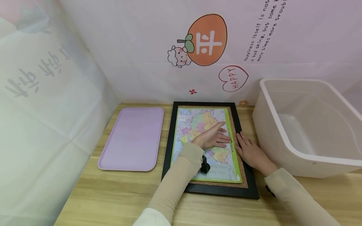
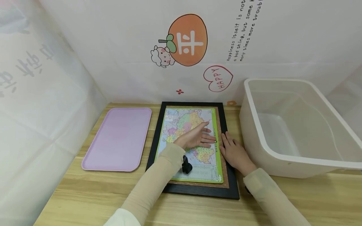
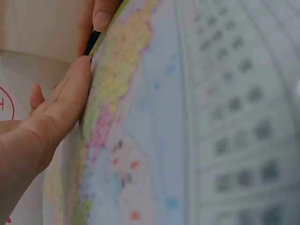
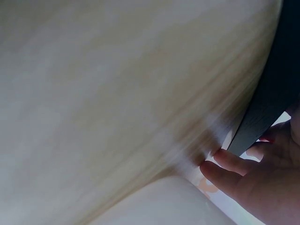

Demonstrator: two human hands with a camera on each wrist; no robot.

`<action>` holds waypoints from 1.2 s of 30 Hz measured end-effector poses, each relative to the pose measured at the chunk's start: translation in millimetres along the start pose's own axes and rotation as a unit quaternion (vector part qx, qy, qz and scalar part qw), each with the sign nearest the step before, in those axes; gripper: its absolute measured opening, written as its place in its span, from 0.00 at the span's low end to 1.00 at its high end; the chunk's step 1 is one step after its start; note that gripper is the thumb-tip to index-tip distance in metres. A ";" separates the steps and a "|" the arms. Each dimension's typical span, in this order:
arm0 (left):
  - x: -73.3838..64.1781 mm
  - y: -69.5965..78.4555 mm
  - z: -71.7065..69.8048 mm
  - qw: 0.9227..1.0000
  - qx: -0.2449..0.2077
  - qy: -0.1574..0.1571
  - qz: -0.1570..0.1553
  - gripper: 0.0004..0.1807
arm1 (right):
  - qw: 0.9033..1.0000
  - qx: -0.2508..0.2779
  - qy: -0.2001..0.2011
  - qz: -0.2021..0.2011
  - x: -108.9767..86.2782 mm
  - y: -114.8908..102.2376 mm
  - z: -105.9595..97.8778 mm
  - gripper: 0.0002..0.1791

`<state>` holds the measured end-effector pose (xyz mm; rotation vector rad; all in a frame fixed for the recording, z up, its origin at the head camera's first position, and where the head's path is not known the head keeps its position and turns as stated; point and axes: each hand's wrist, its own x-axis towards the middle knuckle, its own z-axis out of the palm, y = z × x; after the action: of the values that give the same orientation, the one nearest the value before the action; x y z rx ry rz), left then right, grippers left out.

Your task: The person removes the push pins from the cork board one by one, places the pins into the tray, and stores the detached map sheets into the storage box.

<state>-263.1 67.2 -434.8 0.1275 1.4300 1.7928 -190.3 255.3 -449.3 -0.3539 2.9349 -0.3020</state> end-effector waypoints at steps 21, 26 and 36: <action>-0.7 -8.6 -3.7 0.999 0.005 -0.015 0.028 0.38 | 1.000 0.007 0.001 0.007 -1.2 0.2 2.4 0.35; 0.6 -8.8 -4.1 0.999 0.011 -0.017 0.028 0.37 | 1.000 0.003 0.005 0.003 -1.4 -0.4 0.9 0.34; 1.9 -4.9 2.5 0.997 0.071 0.006 0.019 0.35 | 1.000 0.007 0.007 0.004 -3.5 -0.9 -0.4 0.34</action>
<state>-260.4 70.4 -438.8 0.2188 1.5722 1.7245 -186.9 255.4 -448.2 -0.3391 2.9458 -0.3260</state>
